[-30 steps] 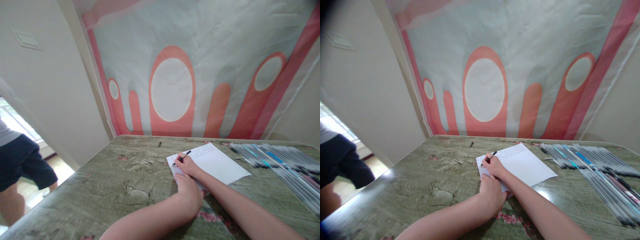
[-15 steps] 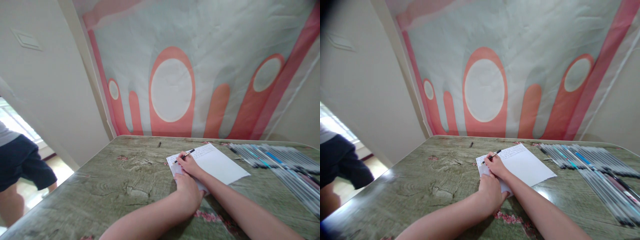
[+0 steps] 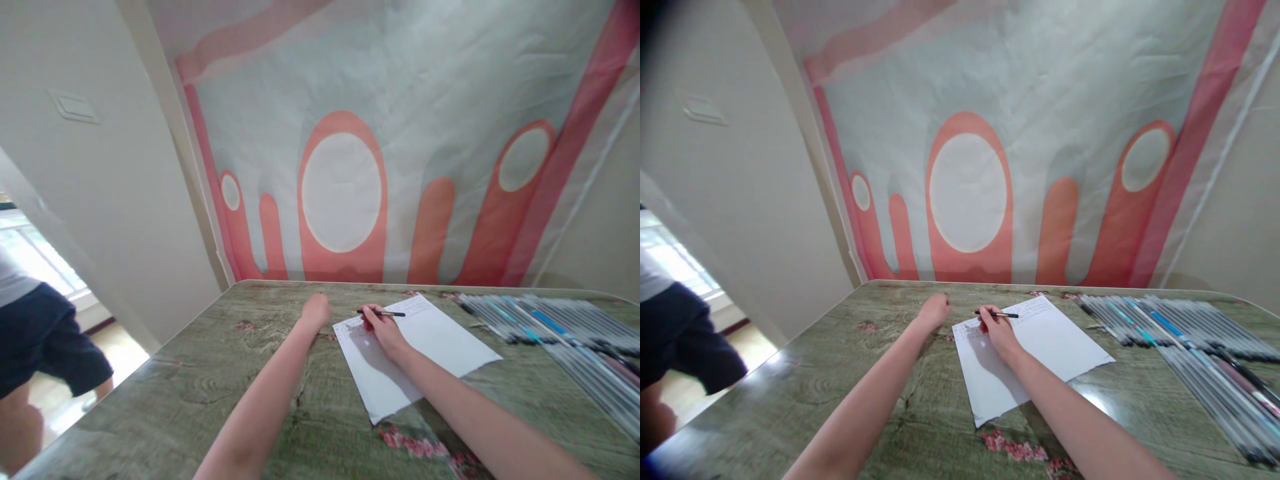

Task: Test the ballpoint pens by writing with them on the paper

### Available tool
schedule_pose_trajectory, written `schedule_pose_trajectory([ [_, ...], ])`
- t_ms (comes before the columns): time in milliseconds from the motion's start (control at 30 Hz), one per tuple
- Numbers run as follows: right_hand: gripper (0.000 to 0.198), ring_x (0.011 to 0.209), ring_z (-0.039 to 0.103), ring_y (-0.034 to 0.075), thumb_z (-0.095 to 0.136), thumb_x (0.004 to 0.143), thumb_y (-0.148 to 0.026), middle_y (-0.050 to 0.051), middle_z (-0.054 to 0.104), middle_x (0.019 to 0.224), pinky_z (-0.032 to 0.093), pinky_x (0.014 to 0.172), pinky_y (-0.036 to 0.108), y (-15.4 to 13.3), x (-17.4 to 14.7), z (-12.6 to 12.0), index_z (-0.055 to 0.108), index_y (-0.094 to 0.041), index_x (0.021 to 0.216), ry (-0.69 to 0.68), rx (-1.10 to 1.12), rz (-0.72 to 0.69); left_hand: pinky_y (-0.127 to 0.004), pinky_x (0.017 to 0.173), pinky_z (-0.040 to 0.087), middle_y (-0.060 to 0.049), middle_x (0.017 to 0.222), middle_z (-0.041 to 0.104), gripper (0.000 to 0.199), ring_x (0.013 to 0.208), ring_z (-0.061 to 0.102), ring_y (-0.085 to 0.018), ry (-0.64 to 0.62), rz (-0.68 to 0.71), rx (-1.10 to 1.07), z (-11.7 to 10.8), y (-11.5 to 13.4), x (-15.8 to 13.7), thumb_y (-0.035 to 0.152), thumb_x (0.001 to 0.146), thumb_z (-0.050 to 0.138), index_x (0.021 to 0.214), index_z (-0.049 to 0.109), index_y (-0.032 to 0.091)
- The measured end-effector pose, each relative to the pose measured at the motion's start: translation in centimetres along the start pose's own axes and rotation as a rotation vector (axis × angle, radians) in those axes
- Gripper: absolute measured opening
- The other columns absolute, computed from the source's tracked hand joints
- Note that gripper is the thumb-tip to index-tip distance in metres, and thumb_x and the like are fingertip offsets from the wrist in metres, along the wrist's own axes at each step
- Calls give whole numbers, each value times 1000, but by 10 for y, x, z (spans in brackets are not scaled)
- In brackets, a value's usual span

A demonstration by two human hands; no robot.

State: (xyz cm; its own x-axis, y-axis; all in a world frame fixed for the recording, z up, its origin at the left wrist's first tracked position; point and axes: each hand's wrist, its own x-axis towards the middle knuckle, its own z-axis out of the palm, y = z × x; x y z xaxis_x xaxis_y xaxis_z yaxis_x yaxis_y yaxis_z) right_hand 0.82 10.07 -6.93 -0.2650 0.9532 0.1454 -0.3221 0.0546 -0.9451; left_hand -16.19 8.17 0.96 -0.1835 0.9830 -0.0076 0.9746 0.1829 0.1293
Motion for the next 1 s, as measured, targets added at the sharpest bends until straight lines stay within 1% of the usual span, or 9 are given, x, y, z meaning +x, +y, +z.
schedule_pose_trajectory([
  [133,36,52,48,10,57,70,-51,0,59,64,37,49,23,-2,-1,0,62,-18,83,-18,110,69,-36,90,33,-18,113,50,33,107,47,-25,184,-69,-82,19,-24,32,19,81,42,112,52,12],
  [333,39,51,50,10,49,75,-52,2,61,66,39,50,24,-4,-1,0,62,-16,83,-52,134,65,-36,92,29,-15,103,53,28,102,47,-24,275,-66,-311,46,-37,48,9,76,46,100,59,14],
  [467,35,49,48,11,43,80,-49,-1,57,65,38,47,24,-7,-8,2,56,-18,88,-16,-69,-95,-33,89,33,-11,94,56,32,95,50,-21,321,-47,-527,52,-36,44,3,71,50,99,60,15],
  [533,30,50,47,11,41,83,-45,-2,53,64,37,47,24,-10,-13,4,53,-19,88,19,-228,-208,-29,82,38,-7,85,58,28,86,53,-17,329,-31,-658,56,-28,39,5,71,51,96,60,15],
  [633,21,57,49,13,40,85,-38,-1,52,66,39,55,26,-16,-21,6,51,-20,84,31,-456,-389,-24,66,43,-4,79,59,27,71,55,-12,336,-28,-850,64,-11,26,15,78,49,104,54,16],
  [700,18,65,51,14,41,85,-33,0,54,70,40,62,27,-21,-25,7,52,-20,83,3,-565,-487,-20,59,42,-4,80,59,27,66,55,-10,328,-36,-1054,69,0,16,21,80,49,107,50,16],
  [833,15,76,53,16,41,84,-27,3,57,81,41,70,28,-27,-31,8,54,-20,88,-90,-651,-607,-17,56,41,-3,77,60,30,64,56,-7,270,-91,-1866,72,11,0,17,70,63,97,49,17],
  [900,17,78,53,16,41,84,-26,4,57,83,42,71,28,-29,-33,7,55,-20,92,-143,-669,-637,-16,57,41,-2,74,60,32,64,57,-7,268,-123,-2022,70,11,-4,13,68,65,95,49,17],
  [1000,19,80,54,16,40,84,-25,4,58,85,42,73,28,-29,-35,7,55,-20,95,-202,-691,-654,-15,56,42,-1,71,60,29,62,57,-7,260,-140,-2102,67,10,-6,11,68,66,92,51,16],
])
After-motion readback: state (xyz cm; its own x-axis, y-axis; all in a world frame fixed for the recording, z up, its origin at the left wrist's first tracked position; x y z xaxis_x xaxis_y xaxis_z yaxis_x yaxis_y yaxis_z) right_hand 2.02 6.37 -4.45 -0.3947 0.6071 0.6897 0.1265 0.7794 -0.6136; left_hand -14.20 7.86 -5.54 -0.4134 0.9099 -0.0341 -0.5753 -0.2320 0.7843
